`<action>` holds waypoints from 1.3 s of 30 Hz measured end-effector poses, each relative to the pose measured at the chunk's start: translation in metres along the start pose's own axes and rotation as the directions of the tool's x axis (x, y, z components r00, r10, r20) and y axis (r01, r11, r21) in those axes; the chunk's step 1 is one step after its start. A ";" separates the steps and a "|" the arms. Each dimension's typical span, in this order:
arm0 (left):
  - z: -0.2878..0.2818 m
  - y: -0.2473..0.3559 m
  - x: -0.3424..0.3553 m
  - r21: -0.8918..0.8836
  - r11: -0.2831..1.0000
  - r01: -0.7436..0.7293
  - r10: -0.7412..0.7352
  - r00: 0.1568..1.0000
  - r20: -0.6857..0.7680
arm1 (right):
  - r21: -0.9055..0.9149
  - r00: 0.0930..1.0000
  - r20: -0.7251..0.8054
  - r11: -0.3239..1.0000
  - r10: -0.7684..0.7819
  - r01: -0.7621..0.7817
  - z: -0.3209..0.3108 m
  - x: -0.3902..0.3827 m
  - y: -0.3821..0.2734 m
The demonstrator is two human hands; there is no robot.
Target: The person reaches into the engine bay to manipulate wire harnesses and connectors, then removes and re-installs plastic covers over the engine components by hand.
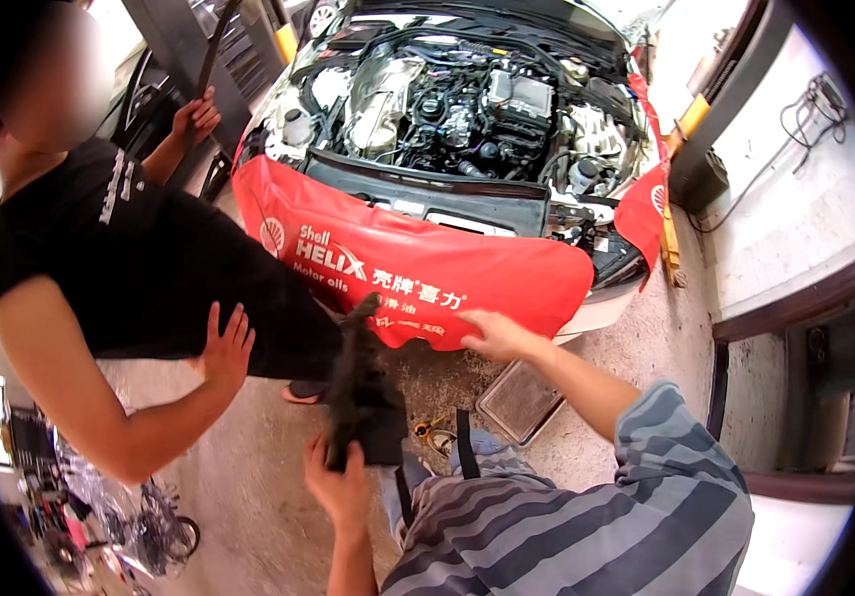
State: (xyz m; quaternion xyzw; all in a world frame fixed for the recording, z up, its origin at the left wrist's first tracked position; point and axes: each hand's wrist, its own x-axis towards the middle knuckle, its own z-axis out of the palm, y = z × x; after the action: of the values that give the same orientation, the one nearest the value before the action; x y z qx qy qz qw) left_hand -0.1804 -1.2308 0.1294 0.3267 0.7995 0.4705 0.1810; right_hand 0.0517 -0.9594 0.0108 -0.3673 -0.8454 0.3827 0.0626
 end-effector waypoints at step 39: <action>0.476 0.166 0.716 -0.231 0.884 -0.405 0.430 0.514 0.743 | 0.920 0.588 -0.383 0.234 0.712 0.316 -0.324 0.437 0.155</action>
State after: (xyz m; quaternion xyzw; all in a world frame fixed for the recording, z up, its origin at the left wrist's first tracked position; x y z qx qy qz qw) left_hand -0.3545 -0.3759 0.0527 0.6761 0.5325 0.3233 0.3936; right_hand -0.0500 -0.4044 0.0529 -0.4955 -0.2447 0.6117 0.5661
